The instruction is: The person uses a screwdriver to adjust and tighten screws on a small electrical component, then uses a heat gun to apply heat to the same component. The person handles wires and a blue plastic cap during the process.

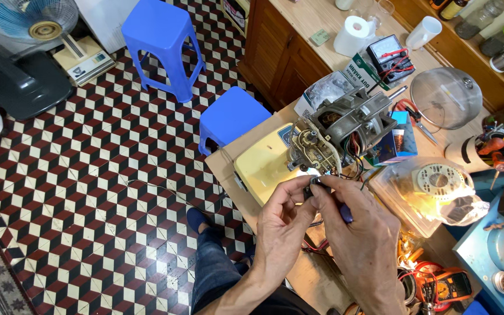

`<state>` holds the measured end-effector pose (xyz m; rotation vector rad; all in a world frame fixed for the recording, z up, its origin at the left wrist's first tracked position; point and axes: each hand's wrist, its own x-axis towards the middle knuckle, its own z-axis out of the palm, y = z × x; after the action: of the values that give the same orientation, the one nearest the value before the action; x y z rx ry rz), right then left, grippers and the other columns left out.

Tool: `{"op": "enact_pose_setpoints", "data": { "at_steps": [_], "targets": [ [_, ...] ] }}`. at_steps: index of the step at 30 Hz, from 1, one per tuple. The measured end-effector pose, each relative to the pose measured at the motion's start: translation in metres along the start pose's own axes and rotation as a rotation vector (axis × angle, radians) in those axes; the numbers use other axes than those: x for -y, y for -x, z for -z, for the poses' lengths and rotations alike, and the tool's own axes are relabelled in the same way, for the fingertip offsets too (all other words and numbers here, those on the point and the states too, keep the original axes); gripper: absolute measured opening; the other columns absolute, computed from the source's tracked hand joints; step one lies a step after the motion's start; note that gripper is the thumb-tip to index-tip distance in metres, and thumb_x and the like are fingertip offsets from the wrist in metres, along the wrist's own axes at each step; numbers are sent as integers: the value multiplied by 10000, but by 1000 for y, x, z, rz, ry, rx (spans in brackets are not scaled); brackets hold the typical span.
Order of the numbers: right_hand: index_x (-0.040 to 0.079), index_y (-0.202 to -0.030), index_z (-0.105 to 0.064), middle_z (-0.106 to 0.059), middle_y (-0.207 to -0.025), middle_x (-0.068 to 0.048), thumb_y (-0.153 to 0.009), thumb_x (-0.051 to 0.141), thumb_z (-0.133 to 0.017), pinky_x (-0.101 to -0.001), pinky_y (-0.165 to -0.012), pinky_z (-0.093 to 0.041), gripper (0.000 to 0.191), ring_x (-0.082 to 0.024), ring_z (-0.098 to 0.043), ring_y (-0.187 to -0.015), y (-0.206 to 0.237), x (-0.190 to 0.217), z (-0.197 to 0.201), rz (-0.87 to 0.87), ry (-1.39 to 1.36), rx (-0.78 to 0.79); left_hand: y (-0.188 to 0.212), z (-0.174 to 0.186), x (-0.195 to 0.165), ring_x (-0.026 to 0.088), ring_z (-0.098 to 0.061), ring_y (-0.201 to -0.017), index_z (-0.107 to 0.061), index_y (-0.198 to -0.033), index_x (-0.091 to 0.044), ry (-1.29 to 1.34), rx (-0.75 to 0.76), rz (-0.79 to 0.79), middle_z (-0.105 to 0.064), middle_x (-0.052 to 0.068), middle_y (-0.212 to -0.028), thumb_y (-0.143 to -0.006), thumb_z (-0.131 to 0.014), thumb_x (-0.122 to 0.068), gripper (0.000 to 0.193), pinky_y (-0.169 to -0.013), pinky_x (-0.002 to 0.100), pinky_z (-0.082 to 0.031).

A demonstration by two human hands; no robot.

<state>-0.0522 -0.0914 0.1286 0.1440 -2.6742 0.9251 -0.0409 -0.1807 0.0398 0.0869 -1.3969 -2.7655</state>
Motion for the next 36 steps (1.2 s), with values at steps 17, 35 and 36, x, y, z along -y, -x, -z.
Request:
{"op": "enact_pose_setpoints", "data": {
  "at_steps": [17, 35, 36],
  "targets": [
    [37, -1024, -715, -721, -904, -96, -902, 115, -755, -306, -664, -545, 150, -188, -715, -731, 2, 56, -27, -120, 193, -170, -15, 22, -73, 238, -704, -1198, -586, -1373, 8, -471, 170, -297, -600, 149, -1351, -1004, -618, 69, 375, -982, 298, -630],
    [14, -1042, -725, -750, -888, -81, -924, 72, -795, -238, -604, -521, 148, -90, -631, -707, 16, 72, -25, -532, -219, -206, -67, 70, -133, 117, -726, -964, -612, -1302, 16, -244, 337, 246, -765, 95, -1096, -971, -673, -195, 397, -837, 235, -620],
    [19, -1043, -722, -747, -898, -73, -919, 72, -778, -231, -627, -525, 146, -80, -633, -729, 17, 72, -26, -512, -220, -206, -70, 70, -137, 107, -721, -913, -640, -1294, -2, -310, 346, 248, -762, 80, -1042, -968, -672, -208, 387, -791, 229, -614]
  ]
}}
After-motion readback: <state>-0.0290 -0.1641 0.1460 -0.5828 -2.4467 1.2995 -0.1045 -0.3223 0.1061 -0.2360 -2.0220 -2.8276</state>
